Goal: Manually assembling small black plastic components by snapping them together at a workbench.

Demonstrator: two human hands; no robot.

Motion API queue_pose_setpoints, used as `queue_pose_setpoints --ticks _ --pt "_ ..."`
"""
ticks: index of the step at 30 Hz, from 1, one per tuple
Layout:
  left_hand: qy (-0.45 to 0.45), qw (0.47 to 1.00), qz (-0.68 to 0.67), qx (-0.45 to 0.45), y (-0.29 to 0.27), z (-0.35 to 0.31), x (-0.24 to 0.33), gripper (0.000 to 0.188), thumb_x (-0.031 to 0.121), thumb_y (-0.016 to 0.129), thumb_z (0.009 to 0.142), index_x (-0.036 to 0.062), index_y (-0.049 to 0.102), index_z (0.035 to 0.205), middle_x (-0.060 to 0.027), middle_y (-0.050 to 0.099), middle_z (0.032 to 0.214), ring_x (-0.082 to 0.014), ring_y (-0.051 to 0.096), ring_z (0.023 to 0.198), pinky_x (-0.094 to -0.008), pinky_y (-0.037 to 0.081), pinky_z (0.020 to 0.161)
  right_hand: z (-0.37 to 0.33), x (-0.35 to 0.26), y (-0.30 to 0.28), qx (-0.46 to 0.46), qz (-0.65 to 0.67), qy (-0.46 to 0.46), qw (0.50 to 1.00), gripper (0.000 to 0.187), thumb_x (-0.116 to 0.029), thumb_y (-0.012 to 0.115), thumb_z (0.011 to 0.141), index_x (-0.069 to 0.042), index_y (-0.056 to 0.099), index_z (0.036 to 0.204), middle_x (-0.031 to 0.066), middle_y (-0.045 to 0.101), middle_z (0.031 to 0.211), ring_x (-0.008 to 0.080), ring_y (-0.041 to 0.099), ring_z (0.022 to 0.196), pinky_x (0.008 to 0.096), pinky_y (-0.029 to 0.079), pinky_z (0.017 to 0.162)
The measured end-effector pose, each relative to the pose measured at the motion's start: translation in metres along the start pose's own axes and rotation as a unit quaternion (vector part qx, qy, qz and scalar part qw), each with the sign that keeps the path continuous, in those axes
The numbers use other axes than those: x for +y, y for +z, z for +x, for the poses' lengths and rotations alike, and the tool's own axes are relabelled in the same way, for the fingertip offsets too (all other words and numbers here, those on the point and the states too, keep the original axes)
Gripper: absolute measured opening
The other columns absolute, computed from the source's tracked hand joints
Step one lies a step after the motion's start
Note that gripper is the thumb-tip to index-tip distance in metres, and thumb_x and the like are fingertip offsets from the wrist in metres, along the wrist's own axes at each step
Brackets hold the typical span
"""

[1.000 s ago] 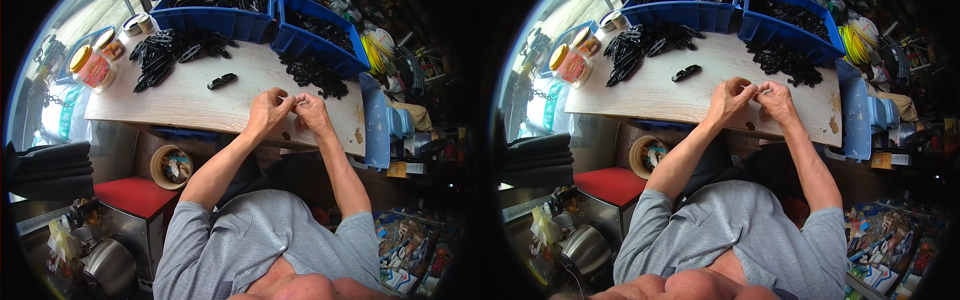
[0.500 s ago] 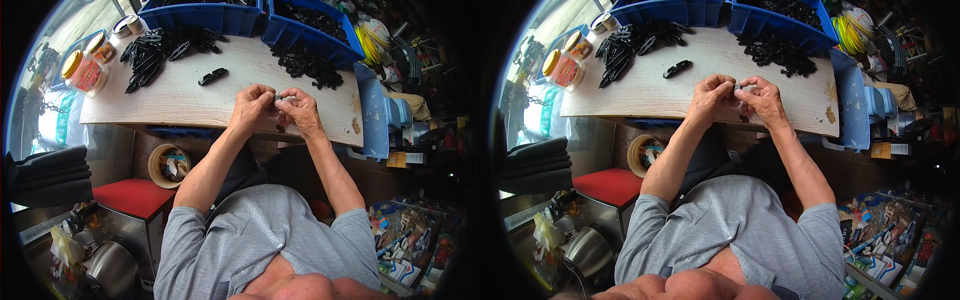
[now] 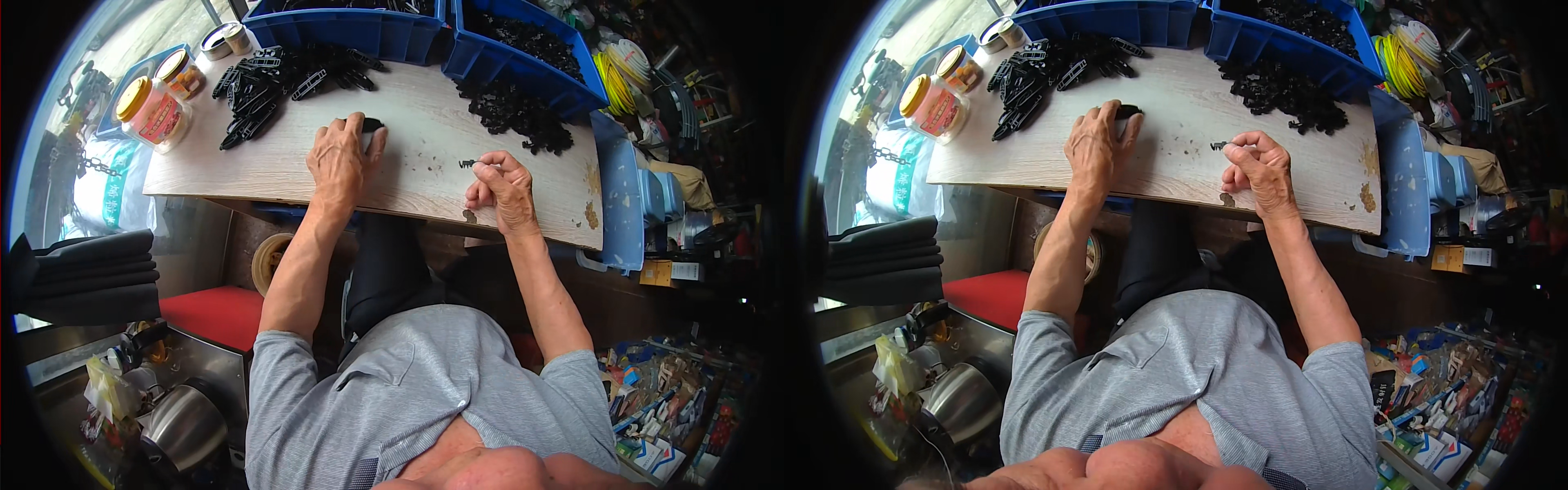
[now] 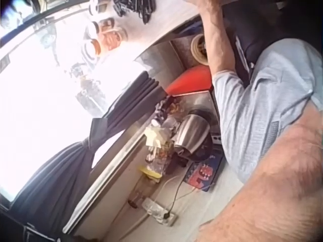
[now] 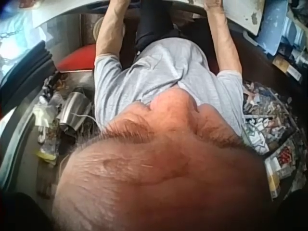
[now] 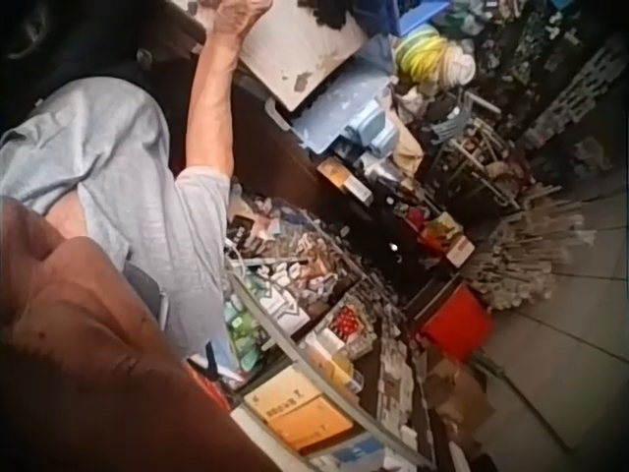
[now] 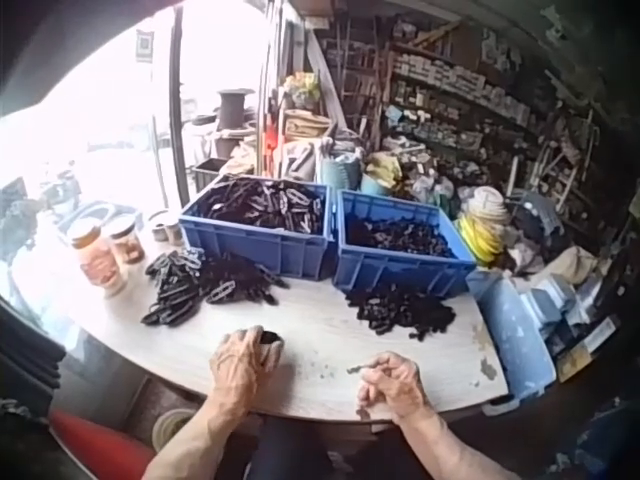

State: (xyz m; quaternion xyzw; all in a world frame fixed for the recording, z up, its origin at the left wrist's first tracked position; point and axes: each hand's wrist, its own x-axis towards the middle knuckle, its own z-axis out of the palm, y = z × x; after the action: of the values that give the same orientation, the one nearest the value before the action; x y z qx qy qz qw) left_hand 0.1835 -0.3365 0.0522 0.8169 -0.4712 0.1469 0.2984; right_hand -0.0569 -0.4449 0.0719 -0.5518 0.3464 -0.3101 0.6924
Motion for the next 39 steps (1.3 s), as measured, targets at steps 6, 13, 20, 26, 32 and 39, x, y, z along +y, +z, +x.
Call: queue_pose_setpoints --ticks 6,13,20,26,32,39 --pt "0.049 0.998 -0.028 -0.033 -0.001 -0.02 0.008 0.025 0.024 0.072 0.086 0.0112 0.065 0.106 -0.0115 0.067 0.094 -0.031 0.062 0.09 -0.0414 0.052 0.076 -0.002 -0.003 0.003 0.011 0.018 0.005 1.0 0.013 -0.017 0.072 0.088 -0.009 0.065 0.096 0.0011 0.056 0.056 0.0144 0.065 0.057 0.0307 0.057 0.052" --pt "0.104 0.99 -0.093 0.015 0.0 -0.026 0.011 0.03 0.007 0.068 0.082 0.0074 0.062 0.112 -0.0097 0.066 0.099 -0.0337 0.06 0.096 -0.0442 0.051 0.082 -0.001 0.0 0.003 0.019 0.02 -0.002 1.0 0.014 -0.018 0.07 0.088 -0.008 0.065 0.097 0.002 0.058 0.058 0.017 0.068 0.062 0.0332 0.061 0.058" --pt "-0.122 0.826 -0.53 -0.149 -0.004 -0.046 0.054 0.022 0.007 0.071 0.09 0.0001 0.066 0.11 0.0009 0.063 0.084 -0.0068 0.054 0.072 -0.0224 0.047 0.066 -0.004 -0.001 0.009 -0.032 0.08 -0.021 0.996 0.014 -0.016 0.067 0.09 -0.006 0.064 0.1 0.0044 0.062 0.066 0.0193 0.07 0.068 0.0376 0.062 0.065" --pt "-0.16 0.702 -0.654 -0.233 0.005 -0.046 0.075 0.024 0.009 0.072 0.09 -0.0002 0.067 0.112 -0.0022 0.069 0.088 -0.0048 0.061 0.077 -0.0203 0.05 0.065 -0.002 0.005 0.001 -0.066 0.109 0.002 0.992 0.012 -0.009 0.069 0.089 -0.006 0.065 0.1 0.0025 0.067 0.081 0.0146 0.069 0.074 0.0325 0.06 0.068" --pt "-0.2 0.672 -0.651 -0.29 -0.002 -0.039 0.078 0.027 0.011 0.072 0.091 -0.0014 0.066 0.114 -0.0051 0.071 0.089 -0.0093 0.067 0.075 -0.0236 0.057 0.062 -0.001 -0.001 0.003 -0.088 0.105 0.021 0.99 0.012 -0.005 0.07 0.089 -0.006 0.066 0.101 0.0 0.068 0.084 0.0096 0.067 0.076 0.0268 0.058 0.072" --pt "-0.238 0.667 -0.647 -0.284 -0.008 -0.033 0.08 0.024 0.018 0.069 0.094 -0.0015 0.067 0.107 -0.0048 0.069 0.084 -0.0087 0.066 0.071 -0.023 0.056 0.06 0.004 0.007 -0.004 -0.09 0.109 0.04 0.989 0.011 -0.006 0.068 0.091 -0.005 0.064 0.1 0.0024 0.066 0.087 0.0136 0.067 0.076 0.0302 0.059 0.074"
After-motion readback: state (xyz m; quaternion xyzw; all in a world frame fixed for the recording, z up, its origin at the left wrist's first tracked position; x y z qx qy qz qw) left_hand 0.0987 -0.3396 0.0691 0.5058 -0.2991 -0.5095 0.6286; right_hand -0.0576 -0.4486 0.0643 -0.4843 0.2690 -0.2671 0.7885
